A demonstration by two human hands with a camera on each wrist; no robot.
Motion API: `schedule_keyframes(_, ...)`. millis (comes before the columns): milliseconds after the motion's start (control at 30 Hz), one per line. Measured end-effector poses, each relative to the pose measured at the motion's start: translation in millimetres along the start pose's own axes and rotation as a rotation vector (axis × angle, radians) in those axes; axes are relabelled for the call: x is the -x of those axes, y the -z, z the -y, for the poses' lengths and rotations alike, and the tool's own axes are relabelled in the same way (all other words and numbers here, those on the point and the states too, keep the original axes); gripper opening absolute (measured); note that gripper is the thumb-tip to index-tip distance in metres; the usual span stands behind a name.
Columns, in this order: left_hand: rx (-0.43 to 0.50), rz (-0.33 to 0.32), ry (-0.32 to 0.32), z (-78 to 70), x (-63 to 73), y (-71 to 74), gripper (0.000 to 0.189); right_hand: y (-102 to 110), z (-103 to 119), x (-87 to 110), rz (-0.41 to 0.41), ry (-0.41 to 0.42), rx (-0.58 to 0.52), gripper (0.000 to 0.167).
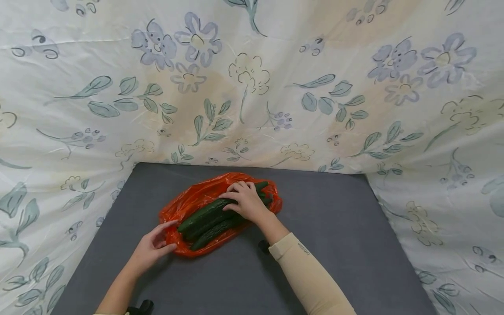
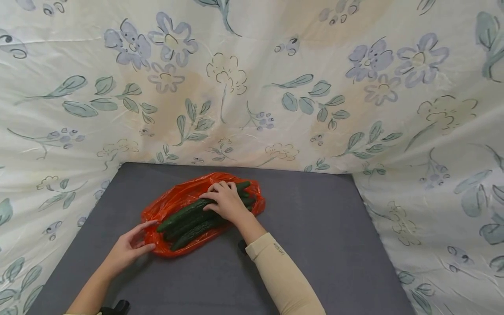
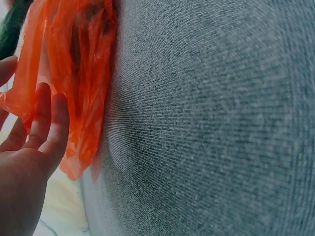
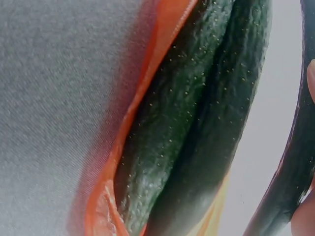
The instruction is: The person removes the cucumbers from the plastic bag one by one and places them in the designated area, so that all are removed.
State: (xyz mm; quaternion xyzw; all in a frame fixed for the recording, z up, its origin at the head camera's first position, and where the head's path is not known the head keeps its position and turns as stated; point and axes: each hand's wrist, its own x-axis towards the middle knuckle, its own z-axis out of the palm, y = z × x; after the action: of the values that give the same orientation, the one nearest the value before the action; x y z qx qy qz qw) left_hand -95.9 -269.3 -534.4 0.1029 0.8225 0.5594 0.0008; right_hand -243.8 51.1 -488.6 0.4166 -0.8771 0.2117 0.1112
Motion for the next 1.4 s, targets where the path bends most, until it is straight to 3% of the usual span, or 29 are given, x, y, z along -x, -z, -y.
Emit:
schedule_keyframes(567,0.011,-0.005,0.008,-0.5,0.5,-1.8,0.06,23,-6,6.5,-0.106,0.032,0.015,0.036)
schedule_keyframes(967,-0.03,-0.008,0.0,-2.5,0.3,-1.6,0.059,38,-23,17.5,-0.126,-0.042,-0.011,0.037)
schedule_keyframes(1400,-0.002,-0.003,0.006,-4.2,1.1,-3.3,0.06,54,-39,38.1,-0.155,-0.1,-0.056,0.036)
